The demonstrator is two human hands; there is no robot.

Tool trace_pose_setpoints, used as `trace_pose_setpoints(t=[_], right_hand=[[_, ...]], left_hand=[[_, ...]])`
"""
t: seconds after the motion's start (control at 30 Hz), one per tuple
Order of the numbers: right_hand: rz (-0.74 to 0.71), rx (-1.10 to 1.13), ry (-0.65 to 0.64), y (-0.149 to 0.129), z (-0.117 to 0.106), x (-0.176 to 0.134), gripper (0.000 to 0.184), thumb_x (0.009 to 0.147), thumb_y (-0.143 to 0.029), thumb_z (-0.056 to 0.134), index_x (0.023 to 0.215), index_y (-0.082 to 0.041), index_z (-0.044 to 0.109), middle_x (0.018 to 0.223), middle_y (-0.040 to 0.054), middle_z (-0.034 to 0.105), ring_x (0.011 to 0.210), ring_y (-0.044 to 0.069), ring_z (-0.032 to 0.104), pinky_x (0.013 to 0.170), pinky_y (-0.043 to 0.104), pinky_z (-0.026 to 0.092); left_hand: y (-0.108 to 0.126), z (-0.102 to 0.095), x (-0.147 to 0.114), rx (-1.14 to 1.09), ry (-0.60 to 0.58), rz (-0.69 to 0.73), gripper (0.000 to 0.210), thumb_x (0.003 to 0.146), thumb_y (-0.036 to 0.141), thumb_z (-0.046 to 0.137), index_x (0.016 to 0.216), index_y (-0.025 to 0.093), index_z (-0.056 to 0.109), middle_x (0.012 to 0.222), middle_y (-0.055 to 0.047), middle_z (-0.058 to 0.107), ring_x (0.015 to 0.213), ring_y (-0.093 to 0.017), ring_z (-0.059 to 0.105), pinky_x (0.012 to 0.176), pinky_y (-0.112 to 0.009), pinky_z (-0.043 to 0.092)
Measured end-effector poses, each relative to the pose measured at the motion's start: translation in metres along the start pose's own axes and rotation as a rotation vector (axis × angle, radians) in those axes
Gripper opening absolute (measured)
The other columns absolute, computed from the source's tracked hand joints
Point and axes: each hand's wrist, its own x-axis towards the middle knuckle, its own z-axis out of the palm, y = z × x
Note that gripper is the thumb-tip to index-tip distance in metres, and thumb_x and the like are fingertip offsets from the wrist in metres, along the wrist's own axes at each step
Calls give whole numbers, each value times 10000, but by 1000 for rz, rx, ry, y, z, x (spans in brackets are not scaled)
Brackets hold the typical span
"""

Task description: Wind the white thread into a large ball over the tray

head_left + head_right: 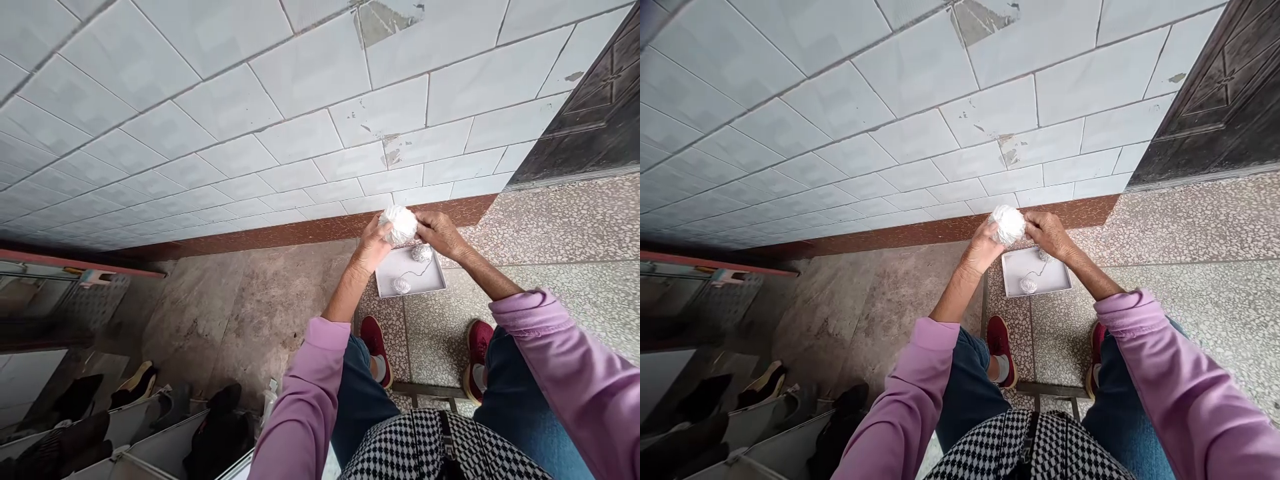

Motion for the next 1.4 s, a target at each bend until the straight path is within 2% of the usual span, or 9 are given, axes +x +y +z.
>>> trace_pose_setpoints(t=[0.13, 0.27, 0.37, 0.43, 0.57, 0.8, 1.13, 1.27, 1.4], right_hand=[[-42, -89, -100, -10, 10, -7, 367, 1014, -315, 593, 661, -234, 541, 620, 9, 612, 622, 159, 535, 688, 338, 384], [-74, 46, -275, -21, 11, -18, 369, 1044, -403, 624, 723, -221, 636, 619, 2, 632, 586, 152, 540, 648, 325, 397], [-85, 156, -308, -31, 4, -23, 390, 1041, -509, 658, 799, -207, 712, 621, -13, 618, 557, 138, 515, 584, 308, 381], [-82, 192, -249, -36, -5, -24, 434, 1032, -564, 687, 782, -210, 701, 617, -21, 594, 545, 126, 477, 553, 302, 353], [-70, 203, -58, -36, -23, -21, 485, 1003, -610, 752, 733, -221, 653, 614, -29, 531, 569, 121, 424, 560, 319, 322], [-56, 208, -18, -23, -29, -18, 537, 951, -602, 815, 665, -233, 550, 641, -38, 441, 616, 126, 357, 592, 338, 281], [-67, 226, -39, -17, -19, -12, 534, 924, -611, 849, 680, -227, 571, 658, -39, 450, 623, 125, 369, 591, 342, 288], [-48, 292, -28, -12, -23, -8, 532, 921, -641, 841, 705, -233, 577, 646, -43, 458, 616, 124, 366, 579, 329, 293], [-42, 232, 0, -5, -21, -4, 487, 957, -631, 763, 732, -233, 596, 640, -31, 519, 611, 133, 417, 599, 326, 325]], left_hand=[[-1, -6, 8, 22, 110, 64, 670, 615, 563, 1005, 1106, 212, 713, 1212, -101, 796, 1344, -340, 709, 1068, -450, 591], [0, -18, 16, 159, 249, 136, 706, 573, 521, 1014, 1124, 240, 674, 1105, -37, 777, 1146, -258, 747, 967, -384, 597], [-1, -22, 17, 395, 293, 169, 781, 528, 507, 1030, 1167, 235, 672, 1111, -45, 774, 1079, -248, 739, 926, -355, 580], [-2, -21, 15, 523, 240, 164, 796, 526, 525, 1037, 1175, 226, 685, 1142, -67, 786, 1082, -260, 739, 934, -359, 579], [-1, -14, 4, 614, 23, 70, 754, 626, 568, 1015, 1219, 209, 718, 1218, -103, 803, 1102, -266, 750, 948, -372, 596], [4, -8, -10, 619, -293, -173, 844, 747, 645, 946, 1439, 242, 679, 1275, -142, 773, 797, -173, 768, 602, -253, 542], [-3, -4, -11, 581, -209, -205, 764, 809, 725, 875, 1365, 222, 729, 1061, -85, 762, 750, -146, 637, 593, -281, 502], [0, -3, -8, 438, -227, -230, 791, 668, 691, 959, 1268, 238, 714, 1112, -78, 767, 806, -173, 681, 622, -294, 554], [6, -3, -3, 222, -164, -151, 933, 561, 760, 967, 1274, 238, 665, 1265, -143, 779, 943, -263, 765, 668, -338, 616]])
